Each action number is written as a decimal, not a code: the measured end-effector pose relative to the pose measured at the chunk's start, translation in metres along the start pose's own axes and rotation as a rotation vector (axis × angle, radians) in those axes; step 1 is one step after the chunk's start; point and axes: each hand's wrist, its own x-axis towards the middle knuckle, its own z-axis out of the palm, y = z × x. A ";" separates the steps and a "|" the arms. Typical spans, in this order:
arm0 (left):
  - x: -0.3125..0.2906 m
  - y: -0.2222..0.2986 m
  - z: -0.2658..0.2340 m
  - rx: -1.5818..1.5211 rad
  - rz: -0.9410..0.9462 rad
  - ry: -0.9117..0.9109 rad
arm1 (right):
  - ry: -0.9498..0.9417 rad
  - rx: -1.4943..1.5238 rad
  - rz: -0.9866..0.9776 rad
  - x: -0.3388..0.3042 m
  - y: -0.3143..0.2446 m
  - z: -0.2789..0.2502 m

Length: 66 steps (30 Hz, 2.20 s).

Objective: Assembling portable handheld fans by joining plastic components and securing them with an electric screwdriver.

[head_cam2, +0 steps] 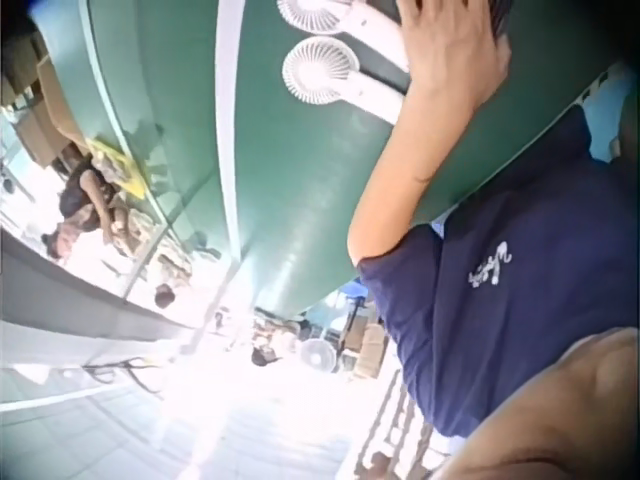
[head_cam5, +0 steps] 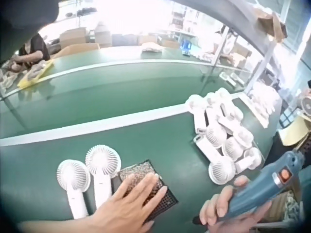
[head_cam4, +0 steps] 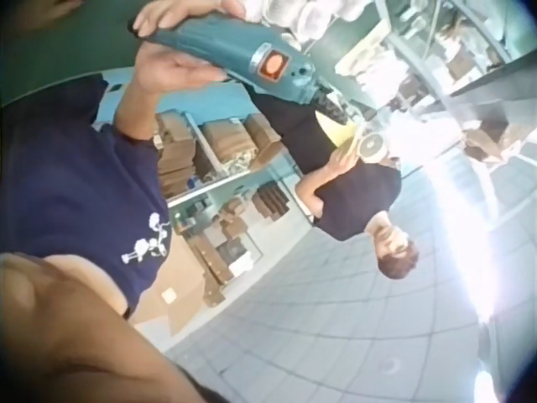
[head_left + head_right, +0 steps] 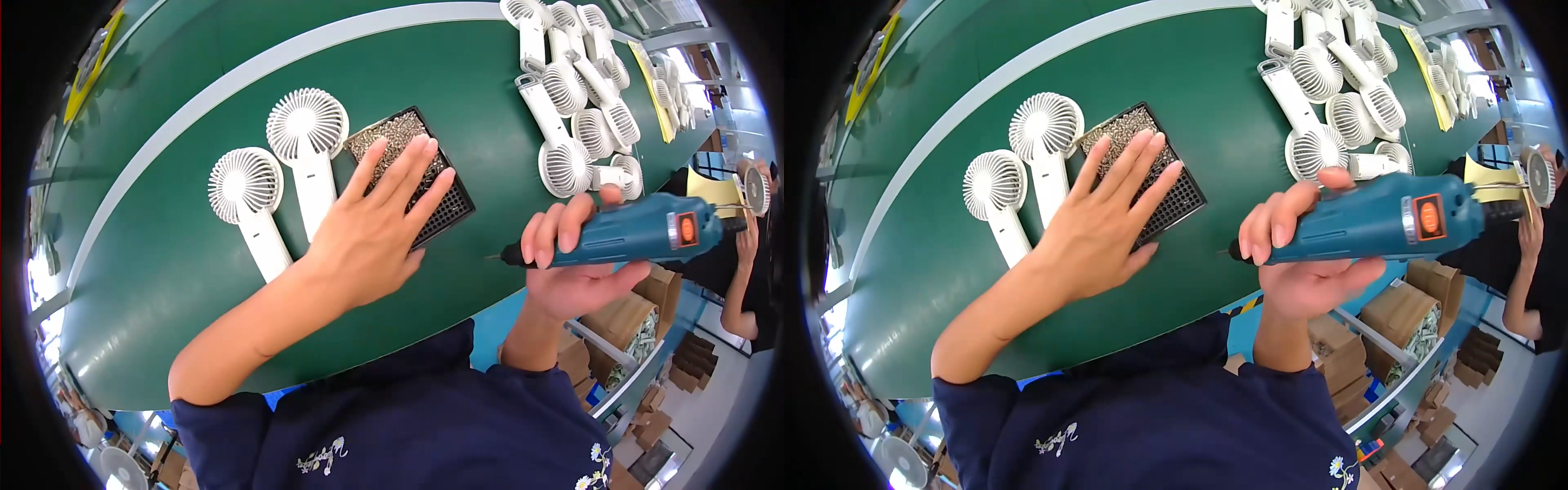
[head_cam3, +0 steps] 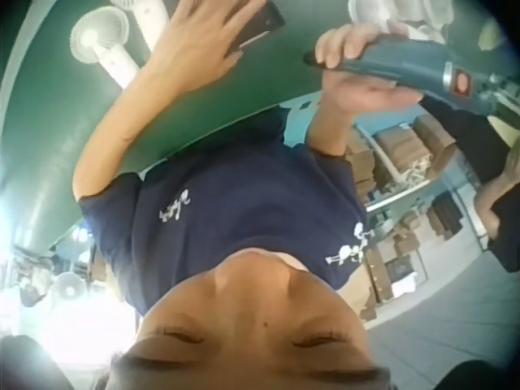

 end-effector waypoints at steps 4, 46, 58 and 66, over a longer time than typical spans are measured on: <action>-0.018 -0.009 -0.028 -0.158 0.071 -0.058 | -0.144 -0.040 -0.163 0.025 0.004 0.004; -0.048 -0.013 -0.001 -0.503 -0.065 0.478 | 0.014 0.318 -0.125 0.035 0.034 0.071; -0.059 -0.019 0.006 -0.632 -0.110 0.562 | -0.013 0.305 -0.056 0.038 0.041 0.085; -0.060 -0.025 0.009 -0.532 -0.015 0.500 | 0.006 0.357 0.018 0.042 0.047 0.082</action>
